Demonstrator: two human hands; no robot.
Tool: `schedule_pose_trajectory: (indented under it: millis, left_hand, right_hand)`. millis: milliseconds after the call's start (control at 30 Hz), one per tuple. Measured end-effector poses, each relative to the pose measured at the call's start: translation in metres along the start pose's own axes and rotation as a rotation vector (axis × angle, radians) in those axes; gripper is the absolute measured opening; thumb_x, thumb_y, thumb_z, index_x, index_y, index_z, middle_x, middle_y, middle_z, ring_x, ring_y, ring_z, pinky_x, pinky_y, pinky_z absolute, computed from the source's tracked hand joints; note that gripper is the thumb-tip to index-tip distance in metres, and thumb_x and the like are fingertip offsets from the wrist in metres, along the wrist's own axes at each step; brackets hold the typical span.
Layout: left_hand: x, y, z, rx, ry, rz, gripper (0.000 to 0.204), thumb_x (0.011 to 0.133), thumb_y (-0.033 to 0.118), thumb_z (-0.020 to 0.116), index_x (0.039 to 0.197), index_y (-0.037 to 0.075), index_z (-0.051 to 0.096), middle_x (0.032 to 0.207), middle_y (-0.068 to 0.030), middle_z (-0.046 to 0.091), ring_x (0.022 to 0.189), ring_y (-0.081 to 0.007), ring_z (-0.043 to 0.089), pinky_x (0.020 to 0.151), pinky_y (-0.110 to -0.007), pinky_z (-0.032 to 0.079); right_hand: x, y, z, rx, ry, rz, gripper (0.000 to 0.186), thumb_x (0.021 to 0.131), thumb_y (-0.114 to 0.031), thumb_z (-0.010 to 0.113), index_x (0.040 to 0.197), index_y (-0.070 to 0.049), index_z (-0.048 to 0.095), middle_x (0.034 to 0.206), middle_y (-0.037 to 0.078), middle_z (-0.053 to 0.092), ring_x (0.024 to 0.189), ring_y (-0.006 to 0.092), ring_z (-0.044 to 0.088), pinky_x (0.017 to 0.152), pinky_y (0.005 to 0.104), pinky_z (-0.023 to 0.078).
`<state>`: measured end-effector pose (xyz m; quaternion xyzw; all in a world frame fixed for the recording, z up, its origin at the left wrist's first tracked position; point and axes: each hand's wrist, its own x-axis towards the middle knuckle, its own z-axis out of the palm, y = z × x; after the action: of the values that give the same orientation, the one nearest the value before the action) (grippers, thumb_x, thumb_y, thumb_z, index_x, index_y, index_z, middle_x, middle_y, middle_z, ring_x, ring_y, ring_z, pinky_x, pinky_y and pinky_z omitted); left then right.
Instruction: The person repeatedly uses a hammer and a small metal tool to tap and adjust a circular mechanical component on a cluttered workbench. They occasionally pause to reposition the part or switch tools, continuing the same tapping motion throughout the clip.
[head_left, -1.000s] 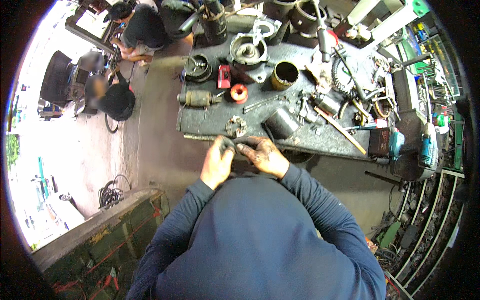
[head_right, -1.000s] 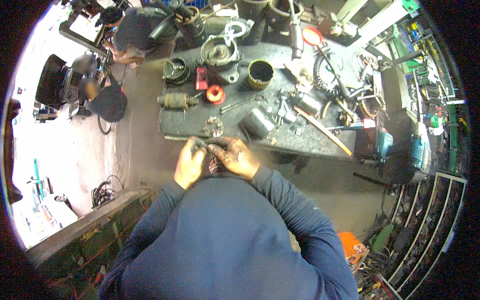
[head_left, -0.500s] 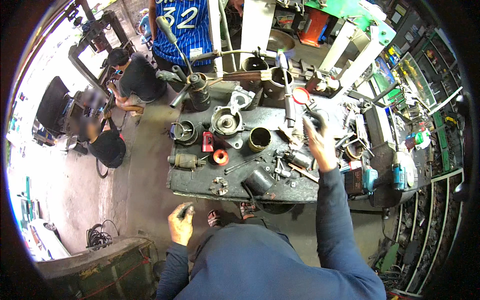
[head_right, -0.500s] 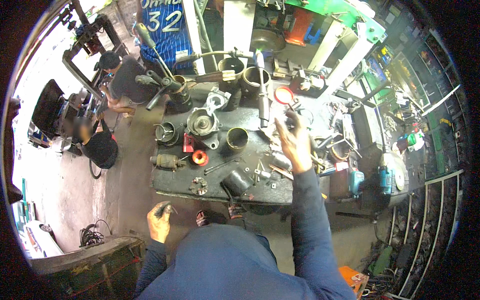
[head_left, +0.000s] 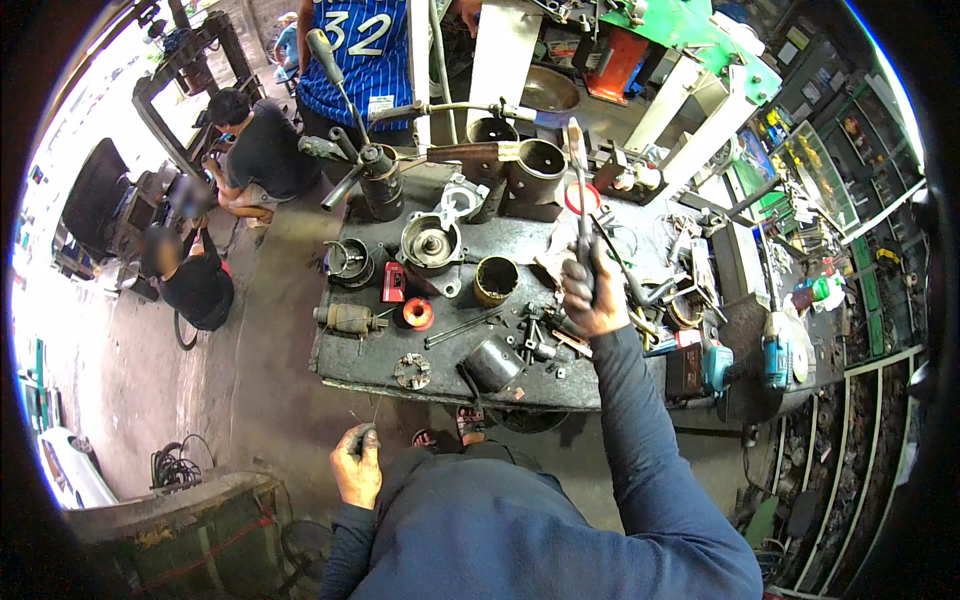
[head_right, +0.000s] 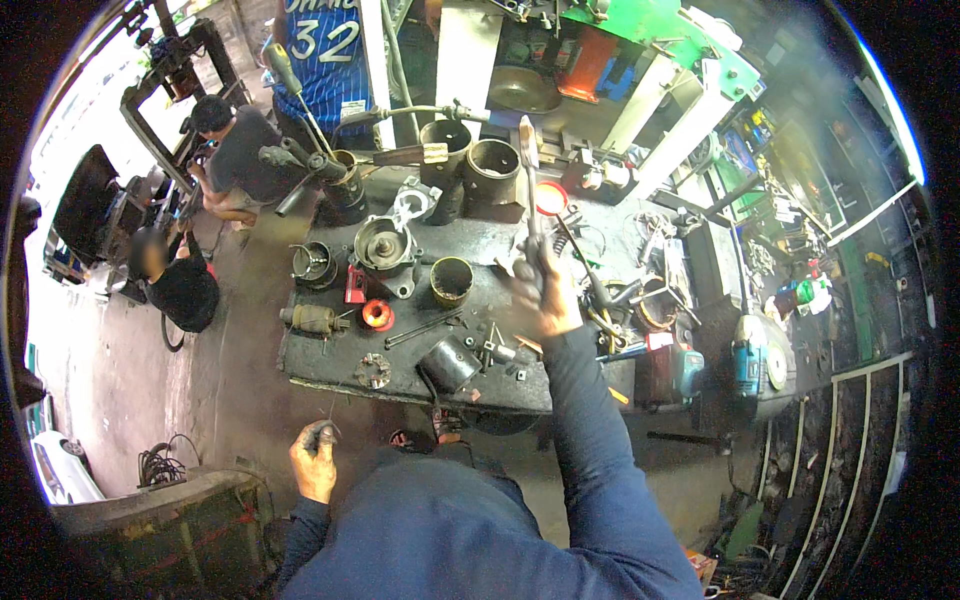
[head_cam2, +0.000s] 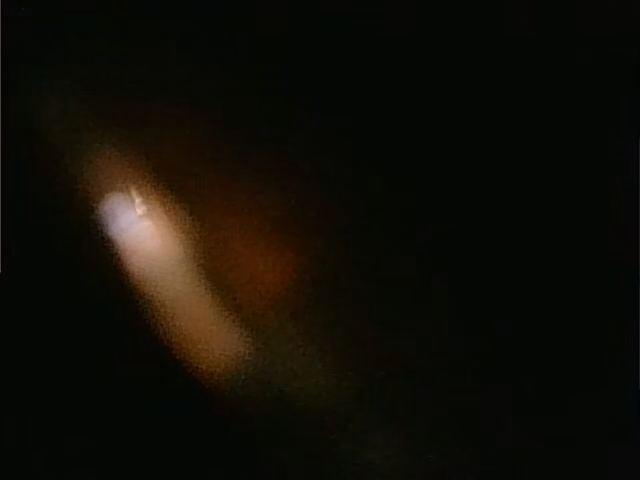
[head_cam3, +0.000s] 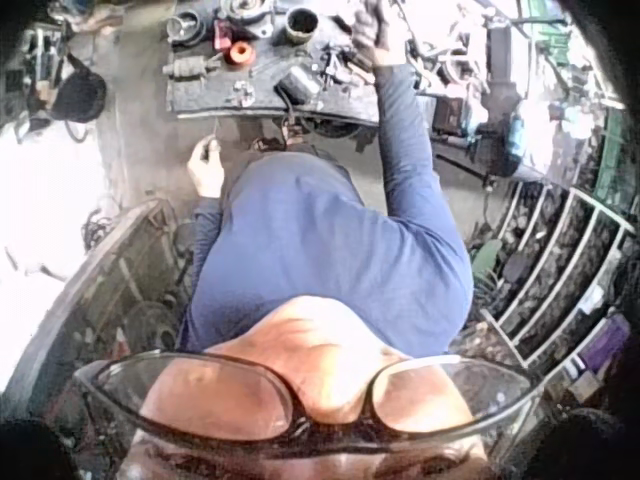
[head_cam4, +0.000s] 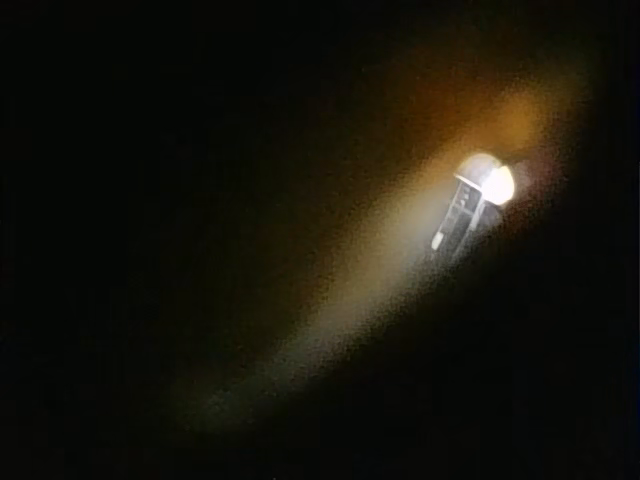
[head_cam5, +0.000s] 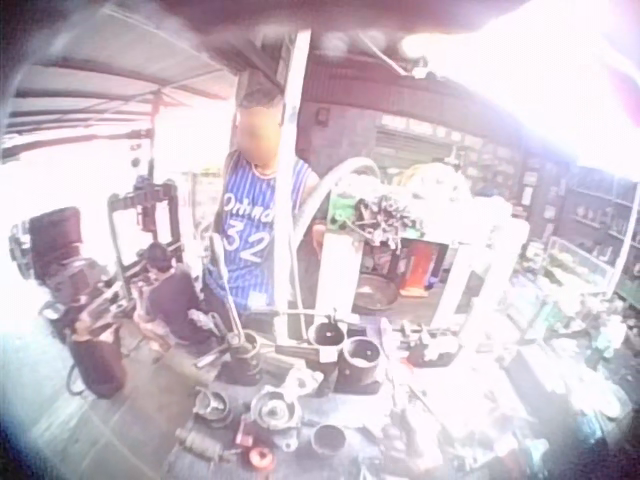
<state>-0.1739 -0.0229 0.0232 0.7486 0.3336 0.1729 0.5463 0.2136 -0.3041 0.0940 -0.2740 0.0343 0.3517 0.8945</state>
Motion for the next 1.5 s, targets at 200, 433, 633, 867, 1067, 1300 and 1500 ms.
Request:
schedule_pose_trajectory:
  millis: [200,433,633,867,1067,1300,1500]
  left_hand:
    - [0.026,0.006,-0.018,-0.023,-0.082,-0.041,0.033,0.098,0.028,0.069,0.109,-0.004,0.071,0.091,-0.0073,0.073,0.085,-0.0137,0.065,0.079,-0.031,0.052]
    - [0.048,-0.02,-0.002,0.014,-0.039,0.108,0.031,0.103,0.03,0.064,0.114,0.001,0.057,0.093,-0.0096,0.066,0.086,-0.0202,0.062,0.081,-0.038,0.052]
    - [0.026,-0.019,0.005,0.086,-0.189,0.047,0.023,0.097,0.022,0.068,0.103,0.001,0.058,0.084,-0.0178,0.068,0.074,-0.0318,0.069,0.07,-0.041,0.053]
    - [0.014,-0.013,0.037,0.133,-0.2,-0.02,0.018,0.088,0.015,0.074,0.085,0.0,0.064,0.074,-0.0159,0.069,0.065,-0.028,0.07,0.065,-0.039,0.054]
    - [0.017,-0.008,0.05,0.25,-0.142,-0.067,0.021,0.085,0.018,0.075,0.082,0.0,0.064,0.071,-0.0157,0.069,0.065,-0.0308,0.069,0.064,-0.041,0.053]
    - [0.012,-0.012,0.055,0.265,-0.102,-0.093,0.021,0.084,0.019,0.076,0.082,0.001,0.064,0.073,-0.0165,0.07,0.067,-0.0325,0.07,0.064,-0.042,0.053]
    - [0.011,-0.012,0.058,0.268,-0.099,-0.101,0.021,0.083,0.018,0.076,0.083,0.001,0.064,0.075,-0.0171,0.07,0.069,-0.0332,0.07,0.066,-0.043,0.053]
  right_hand:
    - [-0.109,0.051,-0.039,-0.14,-0.234,0.117,0.056,0.093,-0.048,0.071,0.129,-0.008,0.053,0.078,0.004,0.051,0.052,0.0168,0.047,0.053,0.0318,0.043]
    - [-0.215,0.1,0.036,-1.296,0.35,0.182,0.03,0.09,-0.025,0.075,0.095,0.001,0.061,0.079,-0.002,0.051,0.071,0.0096,0.045,0.061,0.0286,0.042]
    - [-0.25,0.166,0.049,-2.028,0.412,0.025,0.024,0.092,-0.021,0.074,0.099,0.002,0.07,0.073,0.013,0.067,0.059,0.0211,0.06,0.06,0.0347,0.048]
    - [-0.219,0.171,0.048,-2.272,0.362,-0.05,0.034,0.09,-0.039,0.073,0.094,-0.005,0.069,0.081,0.019,0.07,0.075,0.0391,0.07,0.067,0.0447,0.055]
    - [-0.2,0.158,0.039,-2.313,0.282,-0.098,0.034,0.091,-0.039,0.072,0.094,-0.005,0.07,0.081,0.019,0.07,0.075,0.0389,0.07,0.067,0.0441,0.055]
    - [-0.181,0.152,0.035,-2.311,0.182,-0.091,0.035,0.091,-0.041,0.071,0.093,-0.006,0.069,0.081,0.018,0.072,0.074,0.0371,0.071,0.066,0.0446,0.055]
    - [-0.173,0.148,0.046,-2.32,0.172,0.005,0.036,0.092,-0.039,0.071,0.089,-0.004,0.068,0.076,0.021,0.07,0.071,0.0392,0.07,0.063,0.0454,0.054]
